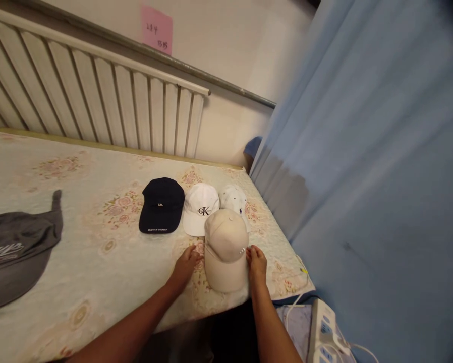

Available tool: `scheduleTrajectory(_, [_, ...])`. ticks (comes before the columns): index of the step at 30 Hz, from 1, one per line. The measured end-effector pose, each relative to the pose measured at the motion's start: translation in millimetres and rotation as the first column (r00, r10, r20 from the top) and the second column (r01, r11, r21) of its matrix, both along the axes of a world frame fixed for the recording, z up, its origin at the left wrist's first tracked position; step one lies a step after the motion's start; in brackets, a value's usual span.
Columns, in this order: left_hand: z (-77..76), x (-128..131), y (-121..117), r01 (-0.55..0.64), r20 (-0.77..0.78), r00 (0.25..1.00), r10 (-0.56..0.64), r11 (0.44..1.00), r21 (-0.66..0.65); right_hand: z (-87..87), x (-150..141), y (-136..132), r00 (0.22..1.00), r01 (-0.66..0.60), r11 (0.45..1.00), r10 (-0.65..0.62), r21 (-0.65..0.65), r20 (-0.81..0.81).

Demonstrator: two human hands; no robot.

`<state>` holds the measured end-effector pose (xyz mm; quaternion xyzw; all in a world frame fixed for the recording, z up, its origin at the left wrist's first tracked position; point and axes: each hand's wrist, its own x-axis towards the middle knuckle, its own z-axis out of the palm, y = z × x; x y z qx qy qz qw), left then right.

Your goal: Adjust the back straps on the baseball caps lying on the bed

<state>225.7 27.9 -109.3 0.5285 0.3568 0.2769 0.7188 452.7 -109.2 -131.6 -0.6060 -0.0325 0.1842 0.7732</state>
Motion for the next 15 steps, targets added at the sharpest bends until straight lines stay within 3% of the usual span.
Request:
scheduleTrajectory(4, [-1.5, -26, -4, 0.013, -0.095, 0.995, 0.007, 0.977, 0.211, -2.3, -9, -10, 0.996, 0.069, 0.997, -0.067, -0.03, 0.061])
scheduleTrajectory(9, [-1.6, -66, -3, 0.01, -0.154, 0.986, 0.063, 0.902, 0.432, -2.3, -21, -23, 0.989, 0.102, 0.993, -0.094, -0.066, 0.111])
scheduleTrajectory(15, [-2.5, -115, 5, -0.026, -0.19, 0.97, 0.153, 0.839, 0.543, -2.1, -40, -38, 0.977, 0.174, 0.978, -0.158, -0.112, 0.142])
